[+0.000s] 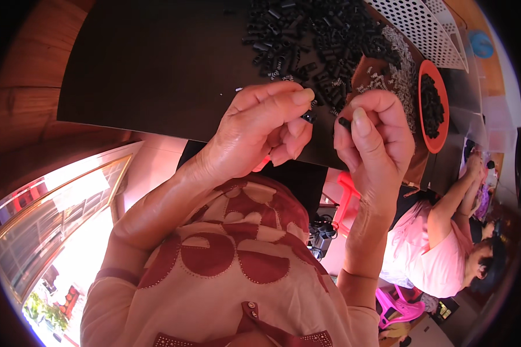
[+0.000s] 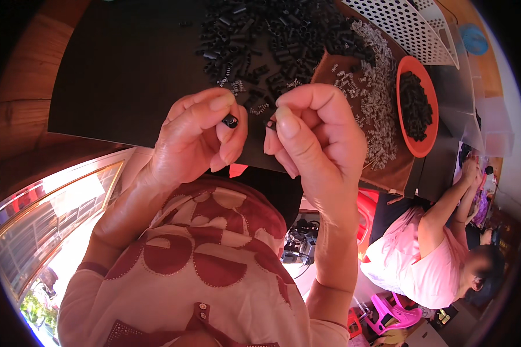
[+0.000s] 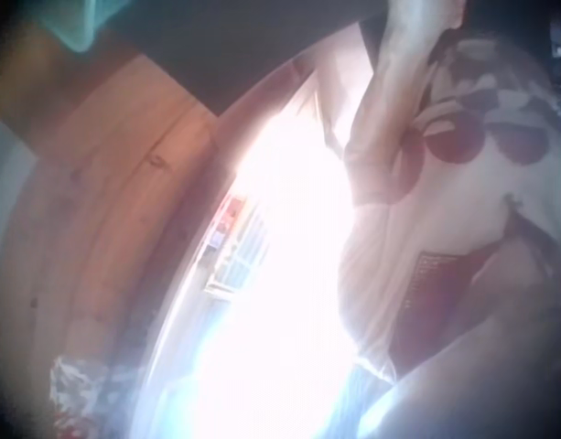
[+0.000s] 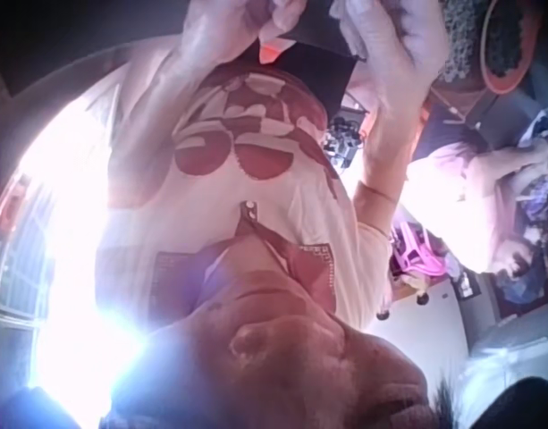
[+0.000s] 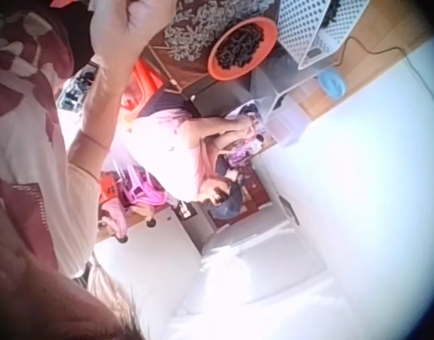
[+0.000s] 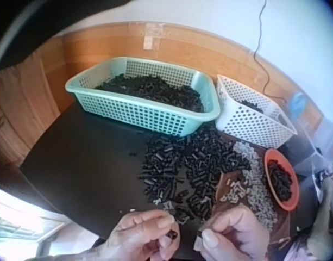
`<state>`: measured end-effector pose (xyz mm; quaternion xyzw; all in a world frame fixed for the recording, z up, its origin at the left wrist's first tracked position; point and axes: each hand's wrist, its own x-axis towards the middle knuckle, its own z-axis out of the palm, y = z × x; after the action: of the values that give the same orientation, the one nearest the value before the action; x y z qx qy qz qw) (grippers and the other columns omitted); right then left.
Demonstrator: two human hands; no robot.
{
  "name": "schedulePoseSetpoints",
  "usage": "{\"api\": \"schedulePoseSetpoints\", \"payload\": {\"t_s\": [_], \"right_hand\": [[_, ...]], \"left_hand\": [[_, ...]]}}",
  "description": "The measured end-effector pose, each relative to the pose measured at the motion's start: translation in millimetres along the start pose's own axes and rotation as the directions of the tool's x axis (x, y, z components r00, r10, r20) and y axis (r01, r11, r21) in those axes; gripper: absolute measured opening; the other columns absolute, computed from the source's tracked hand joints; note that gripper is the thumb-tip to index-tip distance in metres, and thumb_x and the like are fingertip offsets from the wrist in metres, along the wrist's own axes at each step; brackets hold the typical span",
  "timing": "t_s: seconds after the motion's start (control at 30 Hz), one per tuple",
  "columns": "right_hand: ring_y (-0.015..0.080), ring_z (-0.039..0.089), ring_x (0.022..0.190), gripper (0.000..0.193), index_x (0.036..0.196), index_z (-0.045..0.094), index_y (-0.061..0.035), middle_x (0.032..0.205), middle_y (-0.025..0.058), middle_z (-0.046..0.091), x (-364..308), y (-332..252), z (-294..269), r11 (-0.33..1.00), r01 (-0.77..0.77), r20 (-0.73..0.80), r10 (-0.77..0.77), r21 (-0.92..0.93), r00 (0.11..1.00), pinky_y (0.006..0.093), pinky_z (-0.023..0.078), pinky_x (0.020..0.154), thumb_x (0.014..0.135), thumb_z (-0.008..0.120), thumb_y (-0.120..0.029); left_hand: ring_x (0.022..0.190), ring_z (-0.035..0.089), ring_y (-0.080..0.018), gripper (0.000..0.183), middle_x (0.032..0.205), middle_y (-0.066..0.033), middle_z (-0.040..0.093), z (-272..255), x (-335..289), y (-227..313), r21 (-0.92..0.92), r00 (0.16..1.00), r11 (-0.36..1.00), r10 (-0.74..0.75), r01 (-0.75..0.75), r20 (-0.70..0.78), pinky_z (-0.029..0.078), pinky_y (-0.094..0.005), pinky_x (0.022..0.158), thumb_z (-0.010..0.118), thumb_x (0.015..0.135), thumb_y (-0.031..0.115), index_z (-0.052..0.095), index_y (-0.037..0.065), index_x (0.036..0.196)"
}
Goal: The person assembles small plastic cord locks by picking up components from the table and fitting them together by hand.
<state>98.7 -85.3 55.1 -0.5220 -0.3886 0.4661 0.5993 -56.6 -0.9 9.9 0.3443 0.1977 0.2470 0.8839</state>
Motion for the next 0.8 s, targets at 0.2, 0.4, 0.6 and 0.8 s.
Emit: {"api": "schedulePoseSetpoints", "payload": {"t_s": [0.2, 0.4, 0.6, 0.8], "right_hand": [[0.0028, 0.044, 0.054, 0.012, 0.099, 0.05, 0.001, 0.072, 0.0041, 0.057, 2, 7, -3, 0.998, 0.069, 0.082, -0.07, 0.01, 0.994, 0.0162, 0.032, 0.045, 0.094, 0.056, -0.008], [0.0021, 0.044, 0.054, 0.011, 0.096, 0.051, 0.0005, 0.071, 0.0033, 0.057, 1, 7, 2, 0.993, 0.103, 0.08, -0.098, -0.062, 0.992, 0.0155, 0.033, 0.046, 0.092, 0.059, -0.006], [0.0017, 0.044, 0.052, 0.01, 0.095, 0.052, 0.0003, 0.069, 0.0036, 0.058, 0, 1, 9, 1.0, 0.003, 0.059, -0.004, 0.02, 0.998, 0.0151, 0.032, 0.044, 0.093, 0.058, -0.007], [0.0017, 0.044, 0.053, 0.009, 0.095, 0.051, 0.0002, 0.07, 0.0039, 0.058, -4, 6, 15, 0.995, 0.091, 0.01, -0.091, -0.034, 0.996, 0.0155, 0.033, 0.046, 0.093, 0.058, -0.005]], "left_hand": [[0.043, 0.038, -0.0113, 0.031, 0.059, -0.0102, 0.052, 0, 1, 3, -0.026, 0.998, 0.999, -0.041, 0.043, 0.045, 0.033, -0.0233, 0.042, 0.047, 0.096, 0.027, 0.05, 0.003, 0.077], [0.043, 0.04, -0.0112, 0.031, 0.056, -0.0079, 0.051, 2, 1, 2, -0.037, 0.999, 0.998, -0.04, 0.041, 0.026, 0.036, -0.0243, 0.042, 0.048, 0.096, 0.026, 0.054, 0.001, 0.079], [0.042, 0.04, -0.012, 0.031, 0.053, -0.0064, 0.049, 2, 1, 1, 0.042, 0.999, 0.999, -0.023, 0.022, 0.023, 0.037, -0.0257, 0.044, 0.049, 0.096, 0.027, 0.058, -0.001, 0.085], [0.046, 0.046, -0.0133, 0.031, 0.055, -0.0068, 0.051, 1, 1, -5, 0.083, 0.998, 0.995, 0.051, -0.055, 0.042, 0.037, -0.025, 0.044, 0.049, 0.097, 0.027, 0.058, -0.001, 0.088]]}}
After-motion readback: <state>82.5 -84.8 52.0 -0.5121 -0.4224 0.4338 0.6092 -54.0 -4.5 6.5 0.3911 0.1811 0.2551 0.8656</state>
